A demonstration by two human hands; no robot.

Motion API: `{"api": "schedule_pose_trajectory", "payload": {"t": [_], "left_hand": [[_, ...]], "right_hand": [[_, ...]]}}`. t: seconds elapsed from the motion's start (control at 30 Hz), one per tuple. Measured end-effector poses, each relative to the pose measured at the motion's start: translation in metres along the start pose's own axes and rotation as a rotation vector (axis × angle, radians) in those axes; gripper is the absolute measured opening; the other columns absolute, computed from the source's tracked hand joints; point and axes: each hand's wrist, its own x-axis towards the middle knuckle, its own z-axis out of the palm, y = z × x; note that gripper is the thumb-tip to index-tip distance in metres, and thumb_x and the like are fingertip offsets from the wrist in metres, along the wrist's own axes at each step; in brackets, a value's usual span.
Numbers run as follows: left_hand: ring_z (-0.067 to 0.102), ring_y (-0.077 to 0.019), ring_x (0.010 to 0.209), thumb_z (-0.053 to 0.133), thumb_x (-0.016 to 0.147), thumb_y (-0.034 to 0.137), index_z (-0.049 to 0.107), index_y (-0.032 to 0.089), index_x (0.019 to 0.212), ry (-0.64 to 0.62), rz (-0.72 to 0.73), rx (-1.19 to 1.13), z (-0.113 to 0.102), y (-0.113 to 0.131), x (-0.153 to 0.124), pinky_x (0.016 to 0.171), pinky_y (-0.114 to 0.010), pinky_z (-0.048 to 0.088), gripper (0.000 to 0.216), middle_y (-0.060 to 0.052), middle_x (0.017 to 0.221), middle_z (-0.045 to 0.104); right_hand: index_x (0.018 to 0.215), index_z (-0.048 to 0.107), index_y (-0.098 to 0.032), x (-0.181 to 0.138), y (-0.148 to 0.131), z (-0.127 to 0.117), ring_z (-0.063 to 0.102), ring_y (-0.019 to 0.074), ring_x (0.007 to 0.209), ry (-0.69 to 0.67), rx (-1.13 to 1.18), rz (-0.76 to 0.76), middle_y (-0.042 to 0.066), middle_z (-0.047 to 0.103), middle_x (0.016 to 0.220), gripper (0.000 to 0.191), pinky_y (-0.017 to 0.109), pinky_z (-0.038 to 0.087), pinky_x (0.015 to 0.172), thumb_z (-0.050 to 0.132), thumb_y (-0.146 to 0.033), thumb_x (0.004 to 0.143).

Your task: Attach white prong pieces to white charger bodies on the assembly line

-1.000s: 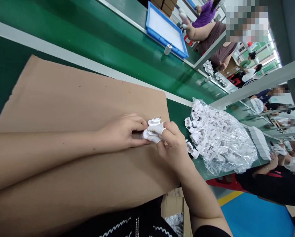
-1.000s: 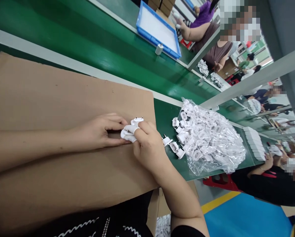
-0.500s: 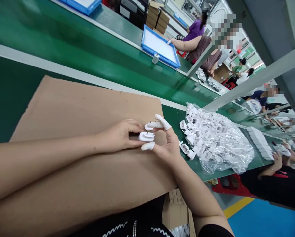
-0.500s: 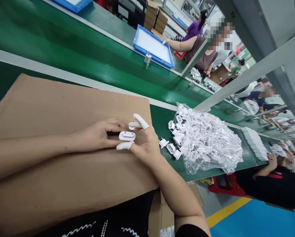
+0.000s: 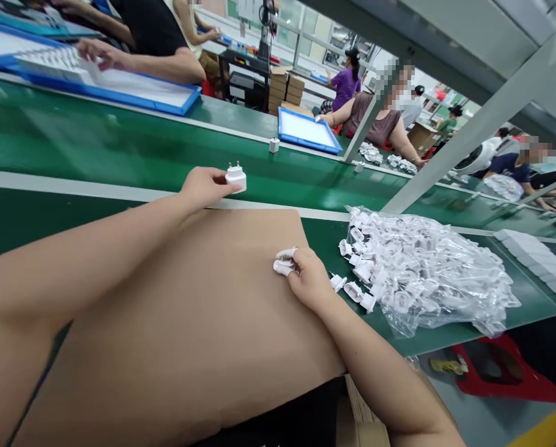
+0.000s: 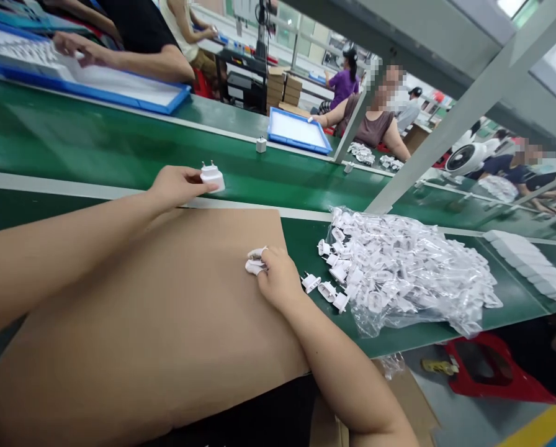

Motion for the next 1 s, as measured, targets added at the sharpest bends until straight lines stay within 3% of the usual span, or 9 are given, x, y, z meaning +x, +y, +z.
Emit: {"api": "schedule_pose_trajectory", "payload": {"t": [0.1,0.2,0.3,0.37,0.43,0.53,0.63,0.8,1.0], "left_hand": [[0.063,-0.0224,0.094,0.083,0.075,0.05,0.076,0.016,0.109,0.092,-0.027,0.102,0.003,-0.021,0.033,0.085,-0.033,0.046,0.049,-0.003,0.103,0.075],[0.059,-0.0244,0.101,0.088,0.069,0.052,0.07,0.011,0.108,0.081,-0.081,0.193,-0.005,-0.029,0.039,0.09,-0.034,0.044,0.06,-0.005,0.102,0.07],[0.041,-0.0365,0.131,0.086,0.07,0.063,0.058,0.007,0.124,0.145,-0.056,0.222,-0.009,-0.02,0.02,0.107,-0.046,0.036,0.083,-0.011,0.127,0.059],[0.029,-0.0406,0.141,0.074,0.082,0.066,0.057,0.013,0.125,0.269,0.067,0.206,-0.003,-0.008,0.0,0.113,-0.054,0.029,0.07,-0.011,0.141,0.05],[0.034,-0.0394,0.139,0.07,0.089,0.058,0.062,0.019,0.118,0.321,0.264,0.165,0.015,0.005,-0.023,0.114,-0.058,0.029,0.049,-0.01,0.139,0.054],[0.059,-0.0299,0.116,0.063,0.095,0.047,0.067,0.021,0.087,0.03,0.45,0.05,0.053,0.018,-0.059,0.109,-0.052,0.038,0.028,-0.006,0.111,0.069],[0.066,-0.024,0.09,0.063,0.092,0.052,0.057,0.021,0.062,-0.219,0.458,-0.039,0.083,0.022,-0.085,0.085,-0.039,0.05,0.044,-0.004,0.089,0.073],[0.068,-0.0269,0.104,0.061,0.091,0.063,0.074,0.025,0.09,-0.488,0.402,-0.135,0.083,0.024,-0.094,0.093,-0.038,0.053,0.04,-0.007,0.107,0.076],[0.07,-0.0304,0.113,0.07,0.087,0.057,0.076,0.027,0.11,-0.751,0.457,-0.159,0.068,0.028,-0.097,0.101,-0.042,0.056,0.039,-0.009,0.121,0.074]], "right_hand": [[0.105,0.07,-0.019,-0.003,0.002,-0.003,0.06,0.0208,0.094,0.037,-0.011,-0.018,0.006,0.07,0.097,0.025,0.033,0.049,0.085,0.063,-0.006,0.085],[0.104,0.07,-0.02,-0.005,0.003,-0.006,0.059,0.0218,0.094,0.062,-0.031,-0.04,0.006,0.07,0.095,0.027,0.033,0.048,0.084,0.062,-0.004,0.083],[0.107,0.07,-0.02,-0.006,0.002,-0.007,0.059,0.0216,0.095,0.083,-0.022,-0.052,0.006,0.07,0.097,0.034,0.033,0.048,0.085,0.061,-0.001,0.081],[0.107,0.07,-0.02,-0.007,0.001,-0.007,0.06,0.021,0.096,0.095,-0.012,-0.044,0.006,0.071,0.1,0.036,0.032,0.049,0.086,0.061,0.0,0.079],[0.107,0.07,-0.02,-0.007,0.0,-0.008,0.06,0.0205,0.096,0.098,-0.002,-0.024,0.005,0.072,0.102,0.036,0.032,0.049,0.086,0.061,0.0,0.079],[0.107,0.069,-0.022,-0.007,0.001,-0.009,0.061,0.0202,0.096,0.086,0.007,0.007,0.004,0.073,0.101,0.035,0.032,0.049,0.087,0.061,-0.001,0.08],[0.105,0.069,-0.022,-0.008,0.003,-0.01,0.061,0.0203,0.095,0.083,-0.015,0.032,0.003,0.072,0.098,0.035,0.032,0.049,0.087,0.062,-0.001,0.078],[0.103,0.07,-0.023,-0.009,0.006,-0.009,0.063,0.0204,0.096,0.156,0.044,0.099,0.004,0.072,0.097,0.025,0.033,0.052,0.086,0.067,-0.008,0.084],[0.103,0.073,-0.022,-0.007,0.004,-0.006,0.069,0.0175,0.089,0.266,0.36,0.177,0.005,0.071,0.099,0.016,0.031,0.056,0.084,0.075,-0.026,0.087]]}}
